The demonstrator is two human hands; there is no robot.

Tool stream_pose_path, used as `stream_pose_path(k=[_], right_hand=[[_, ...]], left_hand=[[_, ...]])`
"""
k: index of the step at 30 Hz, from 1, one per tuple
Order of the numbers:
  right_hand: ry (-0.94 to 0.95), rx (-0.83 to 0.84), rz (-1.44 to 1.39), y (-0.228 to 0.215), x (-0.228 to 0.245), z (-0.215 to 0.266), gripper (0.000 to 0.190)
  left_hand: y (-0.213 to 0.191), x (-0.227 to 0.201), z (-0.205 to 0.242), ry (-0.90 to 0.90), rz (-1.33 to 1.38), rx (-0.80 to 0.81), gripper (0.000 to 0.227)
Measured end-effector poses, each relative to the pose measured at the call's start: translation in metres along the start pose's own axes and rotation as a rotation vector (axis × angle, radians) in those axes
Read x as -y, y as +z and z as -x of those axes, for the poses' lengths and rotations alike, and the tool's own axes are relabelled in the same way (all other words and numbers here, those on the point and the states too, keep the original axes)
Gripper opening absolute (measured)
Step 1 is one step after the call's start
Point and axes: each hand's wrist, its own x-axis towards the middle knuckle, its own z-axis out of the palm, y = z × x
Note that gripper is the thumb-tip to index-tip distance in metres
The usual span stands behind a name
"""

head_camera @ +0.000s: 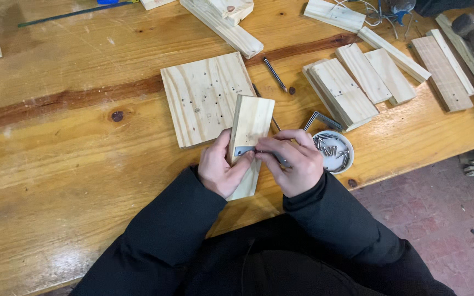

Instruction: The person assembles small wooden boxes by attaching metal corner brackets to pre-drilled wooden pieces using a screwdriver. They place screws into the bracket holes and tighten them, then connect the pieces to form a box shape.

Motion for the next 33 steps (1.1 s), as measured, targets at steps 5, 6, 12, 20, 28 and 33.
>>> stream_pose_path(k=[5, 6, 12, 20, 28, 33], right_hand=[[-0.009, -0.054, -0.017, 0.001, 0.003, 0.001, 0.018], [-0.011, -0.072, -0.024, 0.001, 0.004, 0.001, 0.018], [-0.018, -0.102, -0.052, 0.009, 0.002, 0.005, 0.015], [-0.003, -0.070, -0.058, 0.001, 0.004, 0.003, 0.014], [-0.025, -0.114, -0.051, 0.006, 0.001, 0.005, 0.014], [-0.035, -0.013, 0.003, 0.002, 0.003, 0.004, 0.012]], left_hand=[[0.000, -0.011, 0.001, -0.003, -0.007, 0.006, 0.037], [0.000, -0.013, 0.001, -0.004, 0.016, 0.006, 0.036], [0.002, -0.008, 0.000, -0.019, 0.032, 0.007, 0.036], [-0.002, -0.011, 0.003, -0.017, 0.055, 0.021, 0.037], [-0.004, -0.012, 0.002, 0.007, 0.043, 0.009, 0.036], [-0.002, -0.010, 0.003, 0.029, 0.036, 0.016, 0.036]])
